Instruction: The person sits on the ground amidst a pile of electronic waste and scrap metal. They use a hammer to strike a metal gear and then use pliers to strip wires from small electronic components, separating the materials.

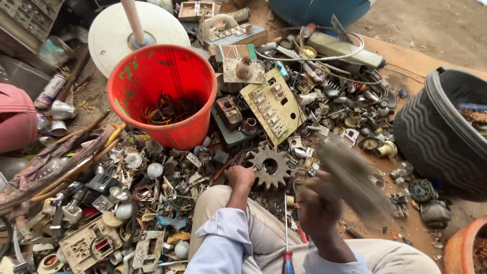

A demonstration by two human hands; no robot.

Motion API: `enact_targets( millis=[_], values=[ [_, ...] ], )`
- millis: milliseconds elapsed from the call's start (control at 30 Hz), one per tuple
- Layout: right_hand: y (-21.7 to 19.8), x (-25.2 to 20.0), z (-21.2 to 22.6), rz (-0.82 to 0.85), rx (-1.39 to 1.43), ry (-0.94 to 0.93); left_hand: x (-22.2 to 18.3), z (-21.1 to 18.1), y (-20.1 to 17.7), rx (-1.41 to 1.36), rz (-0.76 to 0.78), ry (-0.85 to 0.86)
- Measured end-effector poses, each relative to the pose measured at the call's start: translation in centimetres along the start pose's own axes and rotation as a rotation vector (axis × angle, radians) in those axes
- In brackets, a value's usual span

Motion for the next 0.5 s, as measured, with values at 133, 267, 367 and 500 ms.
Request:
enact_targets(
  millis=[133, 267, 367, 500],
  values=[
    [3.3, -2.1, -3.6, 0.041, -0.047, 0.054, -0.9, -0.3, -0.4, 0.027, 0.055, -0.026],
    [8.1, -7.2, -11.2, 0.612, -0.587, 0.775, -2.3, -0.1, -1.6, -0.184, -0.114, 0.160],
    [6.9, -2.9, -7.2, 0.386, -0.411, 0.449, 0.3, -0.4, -1.2, -0.266, -0.099, 0.069],
    [3.2, -0.7, -4.2, 0.209, 0.005, 0.660, -0.1, 0.4, -0.8, -0.197, -0.104, -0.046]
  ],
)
Point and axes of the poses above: each hand's wrist, its own x-axis towards the middle knuckle, its own y-axis out of the palm, z = x × y, the point moved 8 cm from there along x, towards the middle knuckle, and after that the axes turned 9 degrees about y, right-handed, at the moved point
